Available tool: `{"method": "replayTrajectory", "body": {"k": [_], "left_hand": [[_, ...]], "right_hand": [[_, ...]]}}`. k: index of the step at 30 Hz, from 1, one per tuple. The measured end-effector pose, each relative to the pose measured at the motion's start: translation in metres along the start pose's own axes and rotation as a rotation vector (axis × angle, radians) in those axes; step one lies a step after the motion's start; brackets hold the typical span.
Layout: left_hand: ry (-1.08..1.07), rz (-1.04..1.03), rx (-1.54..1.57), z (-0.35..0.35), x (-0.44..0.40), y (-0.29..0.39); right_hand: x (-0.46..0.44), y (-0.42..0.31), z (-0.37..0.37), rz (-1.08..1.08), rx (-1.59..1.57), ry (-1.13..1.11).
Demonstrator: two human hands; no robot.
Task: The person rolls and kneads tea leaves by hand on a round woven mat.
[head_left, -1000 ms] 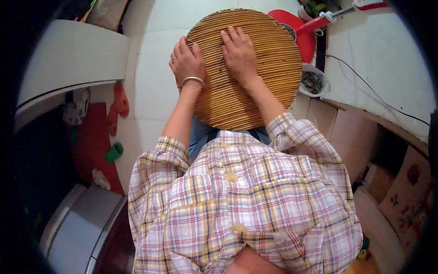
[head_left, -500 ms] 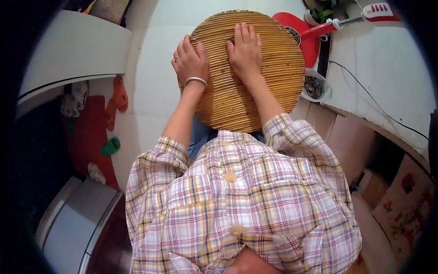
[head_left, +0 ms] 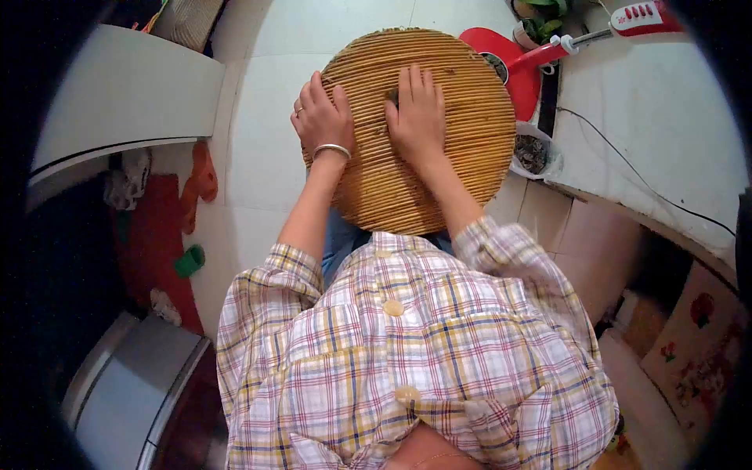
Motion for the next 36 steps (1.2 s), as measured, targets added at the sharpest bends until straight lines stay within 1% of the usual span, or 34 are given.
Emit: {"method": "replayTrajectory", "body": {"k": [3,4,5,8,11,15,18,19,21,22,24,25,27,28,29,31,32,33,35,36], "left_hand": [[0.003,-0.007,-0.012,-0.001,0.002,0.000],[0.006,-0.004,-0.011,-0.001,0.002,-0.001],[0.008,0.000,-0.013,0.000,0.002,-0.001],[-0.001,-0.001,0.010,0.002,0.002,0.000],[-0.026,0.017,-0.023,-0.002,0.000,-0.002],[-0.016,0.001,-0.002,-0.002,0.002,-0.001],[-0.017,-0.001,0.006,-0.003,0.000,0.001],[-0.004,-0.011,0.004,-0.004,-0.001,0.001],[0.005,-0.027,-0.002,-0.003,0.005,0.002],[-0.017,-0.007,-0.018,-0.003,0.004,0.002],[-0.018,0.007,-0.030,-0.002,-0.001,0.000],[-0.012,0.003,-0.022,-0.003,-0.001,-0.002],[-0.011,0.008,-0.013,-0.003,0.001,-0.002],[-0.009,0.003,-0.003,-0.001,0.001,-0.002],[-0.009,-0.002,0.005,-0.001,0.002,-0.001],[-0.009,-0.004,-0.008,-0.003,0.001,-0.002],[-0.007,-0.007,-0.019,-0.003,0.001,-0.002],[-0.005,-0.006,-0.021,-0.003,0.001,-0.002],[-0.016,0.005,-0.036,-0.004,0.000,-0.002],[-0.014,0.011,-0.039,-0.004,-0.001,-0.002]], "right_hand": [[0.055,-0.003,-0.002,-0.012,0.062,-0.092],[0.059,-0.005,0.000,-0.029,0.086,-0.131],[0.052,-0.005,-0.001,-0.028,0.087,-0.132],[0.001,-0.011,-0.002,-0.010,0.019,-0.003],[-0.027,-0.015,-0.002,-0.020,0.031,-0.013],[0.042,-0.012,0.001,0.053,0.042,-0.120],[0.056,-0.003,0.002,-0.004,0.045,-0.113],[0.044,-0.003,0.001,-0.008,0.042,-0.115],[-0.001,0.005,0.009,-0.013,-0.003,0.039],[-0.013,0.013,0.008,-0.014,-0.006,0.050],[-0.031,0.020,0.010,0.157,-0.172,0.062],[-0.029,0.026,0.013,0.165,-0.168,0.068],[-0.015,0.045,0.029,0.207,-0.486,0.174],[-0.012,0.056,0.031,0.138,-0.483,0.218],[-0.012,0.059,0.030,0.139,-0.484,0.214],[-0.019,0.073,0.026,-0.080,-0.336,0.241],[-0.023,0.070,0.022,-0.110,-0.272,0.202],[-0.022,0.064,0.018,-0.108,-0.275,0.202],[-0.021,0.027,0.014,0.024,-0.172,0.117],[-0.017,0.009,0.013,0.117,-0.169,0.089]]}}
Point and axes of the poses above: each hand's wrist, its own x-axis away from the middle knuckle, its own z-axis out of the back of the hand, y = z × x, the point moved 8 cm from there along -x, towards the middle knuckle, and after that the axes turned 14 degrees about -y, right-handed, at the moved point
